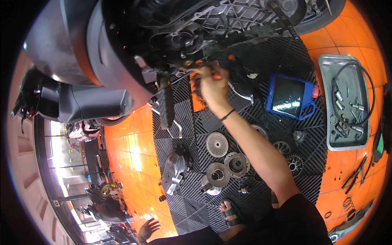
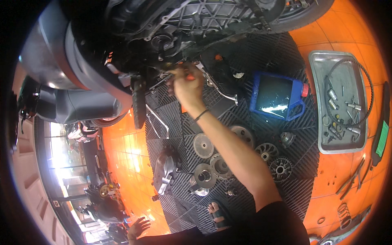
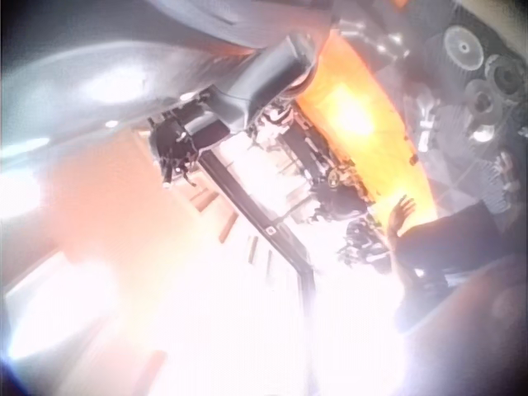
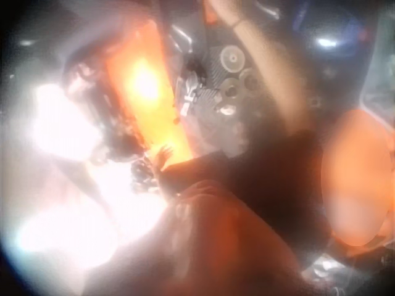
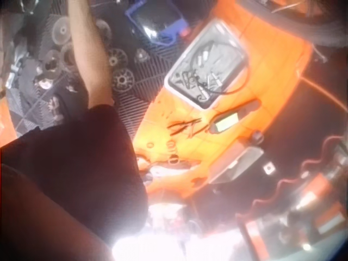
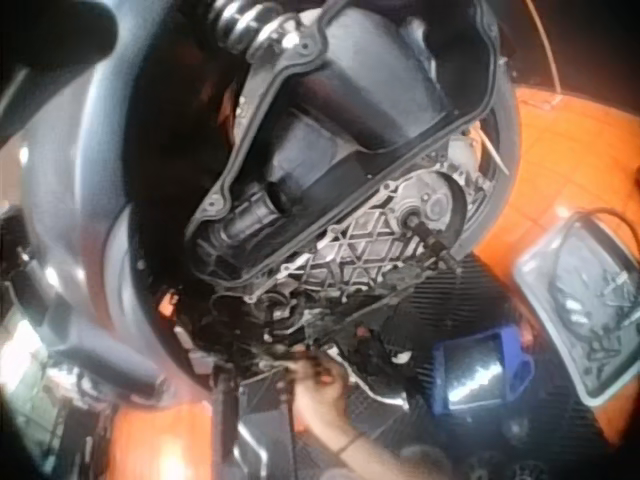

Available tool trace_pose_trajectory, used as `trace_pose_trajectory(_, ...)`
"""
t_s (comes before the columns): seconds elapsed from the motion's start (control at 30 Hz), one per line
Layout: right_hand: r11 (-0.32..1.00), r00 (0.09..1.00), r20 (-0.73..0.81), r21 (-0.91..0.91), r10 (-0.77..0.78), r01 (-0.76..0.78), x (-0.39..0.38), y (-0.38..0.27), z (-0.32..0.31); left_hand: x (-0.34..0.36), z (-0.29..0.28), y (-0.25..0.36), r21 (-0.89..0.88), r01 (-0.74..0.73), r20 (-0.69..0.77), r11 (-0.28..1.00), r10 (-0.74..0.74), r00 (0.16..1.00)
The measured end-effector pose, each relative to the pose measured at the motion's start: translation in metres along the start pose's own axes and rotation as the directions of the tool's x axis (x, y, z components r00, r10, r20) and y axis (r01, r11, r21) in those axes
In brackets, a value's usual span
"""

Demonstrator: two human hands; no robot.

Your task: The person brushes the internal components of a motorcycle engine with a small brush, uses a power tool on the engine block, and manipulates various metallic gears and parts on a floor mat.

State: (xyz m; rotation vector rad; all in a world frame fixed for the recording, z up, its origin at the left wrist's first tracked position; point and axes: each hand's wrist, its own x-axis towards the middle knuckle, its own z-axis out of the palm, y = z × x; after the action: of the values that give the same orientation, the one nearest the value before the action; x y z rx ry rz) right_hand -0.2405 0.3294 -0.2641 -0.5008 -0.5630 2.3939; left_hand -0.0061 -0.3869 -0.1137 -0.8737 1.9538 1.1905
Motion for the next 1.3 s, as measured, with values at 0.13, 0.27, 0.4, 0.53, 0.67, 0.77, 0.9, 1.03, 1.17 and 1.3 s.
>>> trace_pose_trajectory(0.13, 0.851, 0.934, 0.073, -0.391, -0.351, 0.351, 0.017, -0.033, -0.033, 0.002, 0.009, 0.011, 0.053, -0.091, 0.094, 0.994, 0.086, 0.992)
trace_pose_trajectory(0.27, 0.737, 0.845, 0.039, -0.469, -0.534, 0.487, 0.013, -0.081, -0.067, -0.001, 0.026, 0.028, 0.039, -0.171, 0.078, 0.985, 0.168, 0.983)
trace_pose_trajectory(0.4, 0.645, 0.756, -0.057, -0.566, -0.652, 0.513, -0.003, -0.142, -0.095, -0.011, 0.056, 0.049, 0.049, -0.193, 0.047, 0.980, 0.191, 0.980)
trace_pose_trajectory(0.53, 0.522, 0.657, -0.065, -0.667, -0.751, 0.531, -0.004, -0.140, -0.092, -0.019, 0.070, 0.056, 0.028, -0.229, 0.057, 0.973, 0.227, 0.972)
trace_pose_trajectory(0.67, 0.375, 0.645, 0.106, -0.738, -0.757, 0.561, 0.003, -0.069, -0.056, -0.017, 0.066, 0.056, 0.066, -0.195, 0.031, 0.979, 0.193, 0.981)
trace_pose_trajectory(0.77, 0.399, 0.742, 0.228, -0.724, -0.631, 0.562, 0.000, -0.043, -0.016, -0.011, 0.070, 0.061, 0.099, -0.171, 0.018, 0.980, 0.170, 0.985)
trace_pose_trajectory(0.9, 0.369, 0.730, 0.193, -0.762, -0.656, 0.533, 0.009, -0.053, -0.020, -0.021, 0.072, 0.055, 0.087, -0.201, 0.014, 0.976, 0.200, 0.980)
trace_pose_trajectory(1.03, 0.317, 0.638, 0.279, -0.684, -0.718, 0.657, 0.031, -0.061, -0.048, -0.033, 0.068, 0.041, 0.032, -0.207, 0.007, 0.978, 0.207, 0.978)
trace_pose_trajectory(1.17, 0.440, 0.713, 0.192, -0.671, -0.674, 0.597, 0.036, -0.055, -0.024, -0.032, 0.050, 0.020, 0.025, -0.158, -0.011, 0.987, 0.159, 0.987)
trace_pose_trajectory(1.3, 0.970, 0.984, 0.003, -0.164, -0.179, 0.177, 0.037, -0.083, -0.040, -0.027, 0.043, 0.015, 0.017, -0.159, -0.010, 0.987, 0.159, 0.987)
